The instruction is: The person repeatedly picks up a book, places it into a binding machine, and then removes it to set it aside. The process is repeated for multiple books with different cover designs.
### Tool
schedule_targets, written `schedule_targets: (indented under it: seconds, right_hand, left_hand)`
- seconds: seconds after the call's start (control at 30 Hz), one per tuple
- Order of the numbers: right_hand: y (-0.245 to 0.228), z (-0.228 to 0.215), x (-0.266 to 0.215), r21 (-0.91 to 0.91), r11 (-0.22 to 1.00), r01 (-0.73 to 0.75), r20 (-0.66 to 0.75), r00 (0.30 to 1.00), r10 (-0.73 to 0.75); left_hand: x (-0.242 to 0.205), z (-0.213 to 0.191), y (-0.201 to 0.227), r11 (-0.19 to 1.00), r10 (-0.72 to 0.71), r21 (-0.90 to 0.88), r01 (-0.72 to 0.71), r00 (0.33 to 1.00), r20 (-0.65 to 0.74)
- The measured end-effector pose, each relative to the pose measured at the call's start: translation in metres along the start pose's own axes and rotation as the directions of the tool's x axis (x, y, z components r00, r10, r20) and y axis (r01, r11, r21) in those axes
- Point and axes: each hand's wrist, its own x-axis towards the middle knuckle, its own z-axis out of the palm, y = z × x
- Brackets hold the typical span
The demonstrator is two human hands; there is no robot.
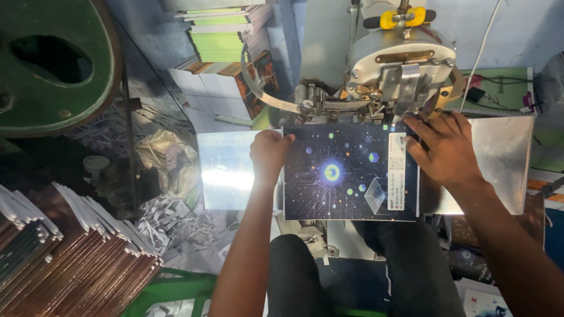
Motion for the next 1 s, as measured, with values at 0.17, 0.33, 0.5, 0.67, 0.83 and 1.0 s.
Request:
schedule_targets:
  seconds: [0.17,0.33,0.5,0.67,0.83,1.0]
  right_hand:
    - [0.001,-0.004,0.000,0.008,1.000,0.027,-0.007,1.000,-0.027]
    - [0.006,-0.002,-0.004,0.016,1.000,0.006,0.005,1.000,-0.007]
    - [0.025,0.003,-0.013,-0.018,0.999,-0.039,0.029,0.999,0.040]
    - [0.048,-0.001,-0.022,-0.043,0.998,-0.048,0.011,0.999,0.049]
    - [0.060,-0.006,-0.030,-0.026,0.996,-0.090,0.003,0.996,0.090]
    - [0.071,-0.005,-0.037,-0.029,0.996,-0.087,0.000,0.996,0.087]
  left_hand:
    - [-0.024,0.015,0.007,0.992,0.128,0.042,-0.123,0.976,-0.178]
    - [-0.047,0.031,0.010,0.940,0.328,0.171,-0.294,0.915,-0.234]
    - [-0.058,0.037,0.012,0.947,0.321,0.097,-0.308,0.929,-0.185]
    - [-0.065,0.040,0.015,0.909,0.414,0.119,-0.400,0.901,-0.132]
    - [-0.067,0.049,0.017,0.900,0.393,0.217,-0.379,0.919,-0.025]
    - [-0.067,0.055,0.016,0.874,0.455,0.222,-0.433,0.889,-0.058]
